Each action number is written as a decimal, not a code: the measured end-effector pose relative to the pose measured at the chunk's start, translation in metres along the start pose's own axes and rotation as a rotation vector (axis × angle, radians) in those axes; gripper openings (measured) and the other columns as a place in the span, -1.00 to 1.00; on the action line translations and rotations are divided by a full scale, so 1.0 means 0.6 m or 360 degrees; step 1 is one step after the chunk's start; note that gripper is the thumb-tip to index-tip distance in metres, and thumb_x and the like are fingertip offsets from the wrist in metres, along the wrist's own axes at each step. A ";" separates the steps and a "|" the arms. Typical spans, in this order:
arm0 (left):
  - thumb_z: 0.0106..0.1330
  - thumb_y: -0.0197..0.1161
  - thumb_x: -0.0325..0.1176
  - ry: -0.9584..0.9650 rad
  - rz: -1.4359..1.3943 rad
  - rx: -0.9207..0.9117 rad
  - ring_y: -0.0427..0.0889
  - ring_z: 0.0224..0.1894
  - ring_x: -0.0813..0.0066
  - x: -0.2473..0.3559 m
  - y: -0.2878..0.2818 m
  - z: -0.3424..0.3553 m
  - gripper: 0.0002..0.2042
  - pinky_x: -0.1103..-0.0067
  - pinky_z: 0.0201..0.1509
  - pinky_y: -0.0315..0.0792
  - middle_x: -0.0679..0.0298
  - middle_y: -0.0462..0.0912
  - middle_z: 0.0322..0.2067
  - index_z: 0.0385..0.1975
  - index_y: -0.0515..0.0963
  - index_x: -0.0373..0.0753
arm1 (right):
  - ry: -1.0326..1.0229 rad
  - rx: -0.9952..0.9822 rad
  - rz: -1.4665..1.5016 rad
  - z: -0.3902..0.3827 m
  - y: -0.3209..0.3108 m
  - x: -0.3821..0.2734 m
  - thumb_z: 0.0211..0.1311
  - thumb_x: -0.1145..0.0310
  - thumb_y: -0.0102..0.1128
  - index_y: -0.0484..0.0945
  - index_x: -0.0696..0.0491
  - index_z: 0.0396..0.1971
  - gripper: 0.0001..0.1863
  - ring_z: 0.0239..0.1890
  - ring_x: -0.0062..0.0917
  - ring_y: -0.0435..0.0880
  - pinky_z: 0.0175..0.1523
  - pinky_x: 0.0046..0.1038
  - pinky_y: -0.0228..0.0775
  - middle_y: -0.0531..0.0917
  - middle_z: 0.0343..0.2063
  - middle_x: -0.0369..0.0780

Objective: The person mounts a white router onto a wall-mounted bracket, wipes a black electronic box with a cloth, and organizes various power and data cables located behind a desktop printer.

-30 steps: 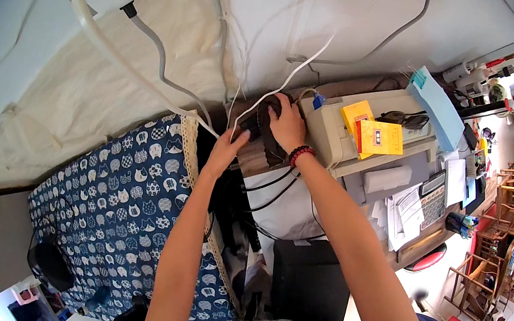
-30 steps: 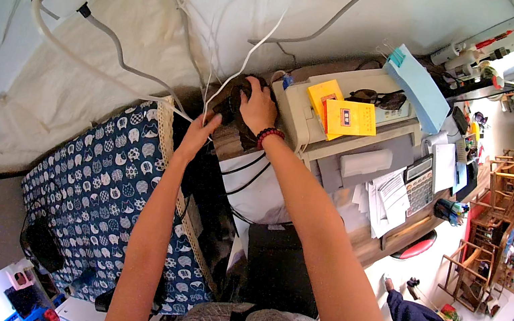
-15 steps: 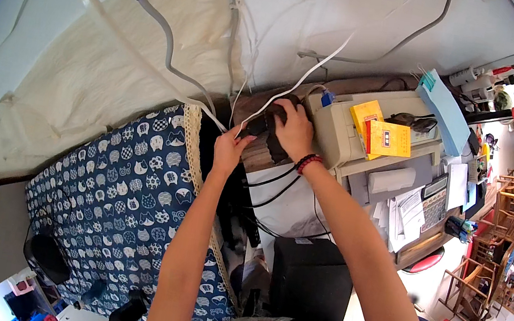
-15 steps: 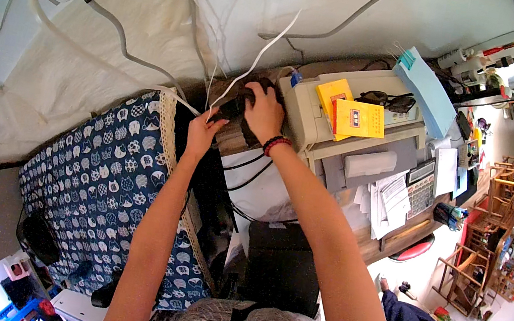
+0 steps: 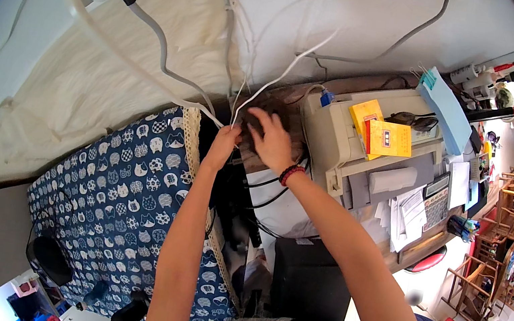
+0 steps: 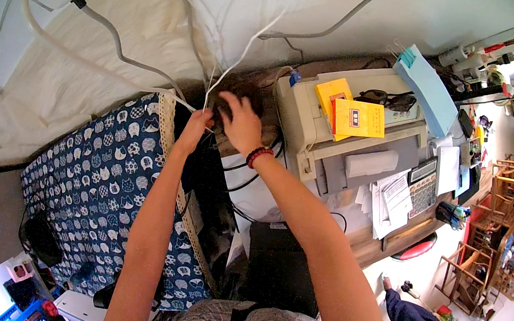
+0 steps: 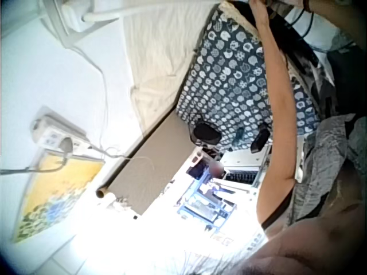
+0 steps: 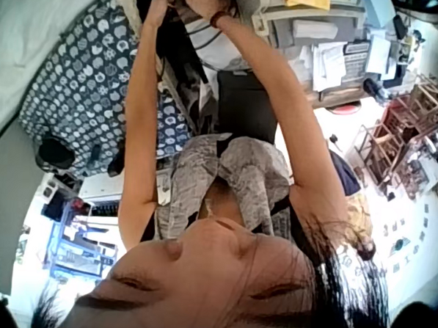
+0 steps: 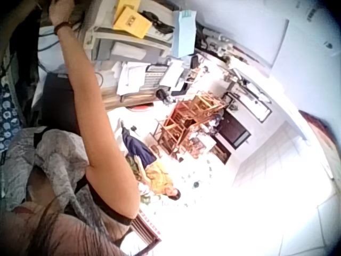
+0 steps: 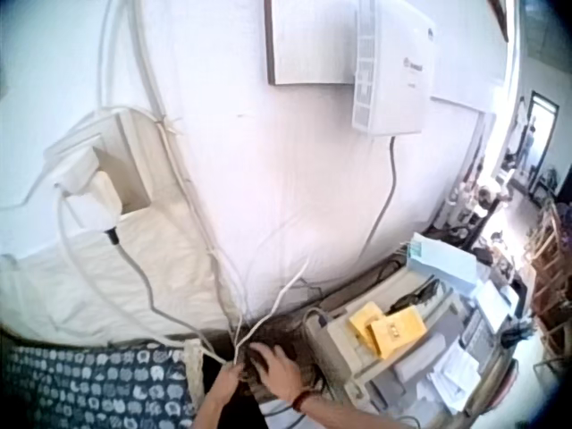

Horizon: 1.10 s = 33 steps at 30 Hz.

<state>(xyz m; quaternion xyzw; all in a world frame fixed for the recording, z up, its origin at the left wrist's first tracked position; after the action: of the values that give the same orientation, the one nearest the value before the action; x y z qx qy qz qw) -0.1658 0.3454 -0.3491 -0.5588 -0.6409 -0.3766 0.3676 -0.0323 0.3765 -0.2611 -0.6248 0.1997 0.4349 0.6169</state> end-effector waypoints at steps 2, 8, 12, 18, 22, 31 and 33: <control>0.45 -0.10 -0.27 -0.0115 0.0004 0.0036 0.23 -0.52 0.61 -0.003 0.008 0.005 -0.75 0.57 -0.41 0.16 0.40 0.36 -0.54 -0.38 0.42 -0.28 | -0.0092 -0.0189 -0.0016 -0.017 0.019 -0.001 0.17 0.35 0.18 0.38 -0.19 0.08 -0.56 -0.33 -0.03 0.56 -0.27 -0.14 0.47 0.47 -0.23 -0.03; 0.49 -0.13 -0.20 -0.0183 0.0212 0.0048 0.08 -0.60 0.62 -0.015 0.007 -0.014 -0.68 0.54 -0.47 0.07 0.43 0.15 -0.65 -0.53 0.31 -0.17 | -0.0037 0.0100 -0.0028 -0.008 -0.022 0.052 0.13 0.41 0.16 0.43 -0.16 -0.01 -0.62 -0.27 -0.04 0.57 -0.21 -0.14 0.46 0.53 -0.20 -0.07; 0.48 -0.11 -0.21 -0.0108 0.0346 0.0009 0.05 -0.65 0.61 0.006 0.016 0.003 -0.66 0.54 -0.53 0.04 0.44 0.10 -0.68 -0.59 0.25 -0.17 | 0.0291 0.0310 -0.0184 0.017 -0.052 0.110 0.16 0.37 0.15 0.44 -0.05 -0.05 -0.67 -0.26 0.00 0.57 -0.19 -0.09 0.45 0.55 -0.27 0.01; 0.43 -0.05 -0.29 -0.0143 0.0496 0.0162 0.10 -0.66 0.61 -0.032 -0.009 -0.006 -0.68 0.54 -0.56 0.06 0.41 0.17 -0.70 -0.62 0.25 -0.21 | 0.0126 -0.0362 -0.0200 -0.031 0.047 0.022 0.12 0.32 0.20 0.42 -0.08 -0.03 -0.62 -0.31 -0.03 0.61 -0.26 -0.10 0.48 0.59 -0.31 -0.02; 0.46 -0.09 -0.28 0.0049 0.0444 0.0101 0.03 -0.65 0.62 -0.010 0.012 -0.008 -0.66 0.53 -0.55 0.03 0.44 0.10 -0.69 -0.63 0.19 -0.18 | 0.0392 0.0004 -0.0234 0.036 -0.034 0.095 0.15 0.29 0.17 0.42 0.00 -0.03 -0.64 -0.33 -0.07 0.63 -0.29 -0.08 0.48 0.63 -0.38 0.01; 0.45 -0.03 -0.22 0.0007 0.0403 0.0173 0.23 -0.58 0.61 -0.012 0.000 -0.007 -0.66 0.56 -0.48 0.18 0.43 0.29 -0.65 -0.55 0.35 -0.31 | 0.0223 -0.0654 -0.0104 -0.055 0.038 0.042 0.15 0.24 0.14 0.45 0.02 -0.09 -0.66 -0.26 0.00 0.61 -0.14 -0.07 0.46 0.65 -0.33 0.02; 0.45 -0.04 -0.22 -0.0006 0.0304 0.0094 0.18 -0.58 0.63 -0.002 0.004 -0.003 -0.68 0.58 -0.47 0.12 0.46 0.24 -0.65 -0.55 0.34 -0.26 | 0.0238 -0.1167 -0.0239 -0.095 0.047 0.063 0.16 0.22 0.14 0.49 0.02 -0.10 -0.67 -0.21 0.01 0.60 -0.09 -0.10 0.45 0.65 -0.28 0.02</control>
<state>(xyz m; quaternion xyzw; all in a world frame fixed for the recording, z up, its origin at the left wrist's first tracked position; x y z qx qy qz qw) -0.1633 0.3434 -0.3489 -0.6069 -0.5963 -0.3197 0.4169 -0.0169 0.3293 -0.3156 -0.8469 0.0289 0.3844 0.3663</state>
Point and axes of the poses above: each hand's wrist, its own z-axis towards the middle knuckle, its own y-axis out of the palm, x = y × z, the point moved 9 cm from there along z, towards the middle knuckle
